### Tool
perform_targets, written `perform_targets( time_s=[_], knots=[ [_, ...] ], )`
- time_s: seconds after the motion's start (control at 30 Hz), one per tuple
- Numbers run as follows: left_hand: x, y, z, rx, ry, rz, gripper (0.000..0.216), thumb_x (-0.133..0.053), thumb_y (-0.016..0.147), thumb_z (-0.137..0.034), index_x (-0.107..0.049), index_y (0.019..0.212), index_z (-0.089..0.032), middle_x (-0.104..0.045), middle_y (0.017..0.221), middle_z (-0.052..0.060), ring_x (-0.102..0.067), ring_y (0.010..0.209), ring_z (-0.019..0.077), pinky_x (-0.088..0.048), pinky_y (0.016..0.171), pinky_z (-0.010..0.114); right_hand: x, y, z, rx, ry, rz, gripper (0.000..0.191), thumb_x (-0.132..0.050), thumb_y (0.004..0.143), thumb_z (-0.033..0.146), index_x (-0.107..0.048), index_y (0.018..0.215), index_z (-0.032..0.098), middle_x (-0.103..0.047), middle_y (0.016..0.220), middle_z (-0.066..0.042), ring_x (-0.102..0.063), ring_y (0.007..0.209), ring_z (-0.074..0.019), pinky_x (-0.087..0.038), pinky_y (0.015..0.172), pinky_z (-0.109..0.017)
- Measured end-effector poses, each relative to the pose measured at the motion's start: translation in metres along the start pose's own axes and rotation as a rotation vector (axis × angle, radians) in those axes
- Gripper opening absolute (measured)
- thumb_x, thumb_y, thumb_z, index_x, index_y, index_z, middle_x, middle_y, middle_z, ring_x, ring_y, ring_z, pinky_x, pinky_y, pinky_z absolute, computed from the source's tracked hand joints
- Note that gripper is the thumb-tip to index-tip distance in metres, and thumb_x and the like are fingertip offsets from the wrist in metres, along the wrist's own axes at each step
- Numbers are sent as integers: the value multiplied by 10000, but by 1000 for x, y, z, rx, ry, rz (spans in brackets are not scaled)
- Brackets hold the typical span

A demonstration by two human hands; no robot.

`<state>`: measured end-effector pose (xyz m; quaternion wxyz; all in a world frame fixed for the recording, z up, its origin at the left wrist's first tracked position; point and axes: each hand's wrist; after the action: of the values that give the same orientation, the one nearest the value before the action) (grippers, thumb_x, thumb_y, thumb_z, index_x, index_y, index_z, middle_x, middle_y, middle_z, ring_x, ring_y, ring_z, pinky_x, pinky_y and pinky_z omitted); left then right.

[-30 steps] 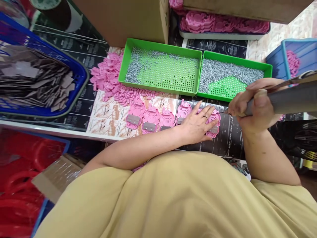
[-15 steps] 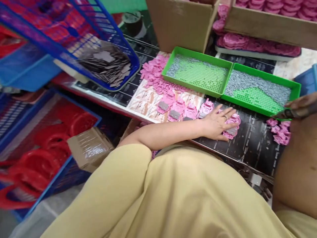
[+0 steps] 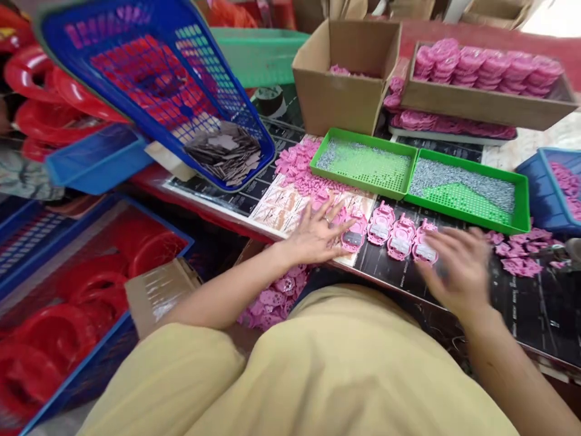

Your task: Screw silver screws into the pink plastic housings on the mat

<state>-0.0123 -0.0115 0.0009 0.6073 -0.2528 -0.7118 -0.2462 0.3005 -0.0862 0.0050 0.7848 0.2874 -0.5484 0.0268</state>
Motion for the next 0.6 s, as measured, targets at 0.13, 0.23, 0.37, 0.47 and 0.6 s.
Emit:
perform_targets(
  time_s=[0.13, 0.23, 0.37, 0.47, 0.6],
  knots=[
    [-5, -5, -14, -33, 53, 32, 626, -596, 935, -574, -470, 1495, -321, -364, 1606, 170, -347, 1470, 417, -250, 1102, 773, -32, 12, 7, 47, -290, 110, 529, -457, 961, 534, -535, 1424, 290, -496, 1510, -116, -443, 1372, -362, -339, 1122, -662],
    [-7, -14, -22, -43, 55, -12, 526, -543, 981, -514, -511, 1466, -312, -428, 1569, 164, -407, 1443, 392, -274, 1093, 771, -39, 10, 9, 105, -317, 184, 548, -412, 969, 560, -527, 1436, 298, -530, 1485, -92, -431, 1388, -336, -337, 1139, -629],
    [-10, -46, -23, -75, 29, -78, 487, -519, 993, -511, -549, 1430, -300, -477, 1532, 169, -456, 1417, 368, -281, 1100, 752, -30, -4, 23, 238, -269, 237, 555, -446, 965, 526, -524, 1443, 254, -516, 1495, -108, -393, 1414, -346, -304, 1165, -619],
    [-14, -80, -19, -74, -8, -114, 467, -526, 995, -500, -560, 1416, -300, -484, 1526, 161, -473, 1411, 337, -267, 1133, 716, -26, -5, 38, 368, -230, 222, 522, -518, 948, 464, -560, 1403, 210, -537, 1465, -136, -423, 1384, -357, -309, 1160, -612],
    [-29, -135, -5, 0, -76, -172, 456, -547, 992, -478, -605, 1371, -231, -491, 1517, 181, -462, 1426, 312, -327, 1154, 607, -44, 17, 68, 531, -142, 225, 466, -555, 939, 410, -590, 1362, 218, -553, 1445, -146, -467, 1355, -350, -321, 1150, -611]
  ],
)
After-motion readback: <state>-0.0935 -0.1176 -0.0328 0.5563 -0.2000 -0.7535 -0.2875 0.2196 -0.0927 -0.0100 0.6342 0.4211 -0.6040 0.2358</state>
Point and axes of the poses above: each hand's wrist, its own y-axis towards the middle knuckle, its own x-axis out of the back of the hand, z = x × y
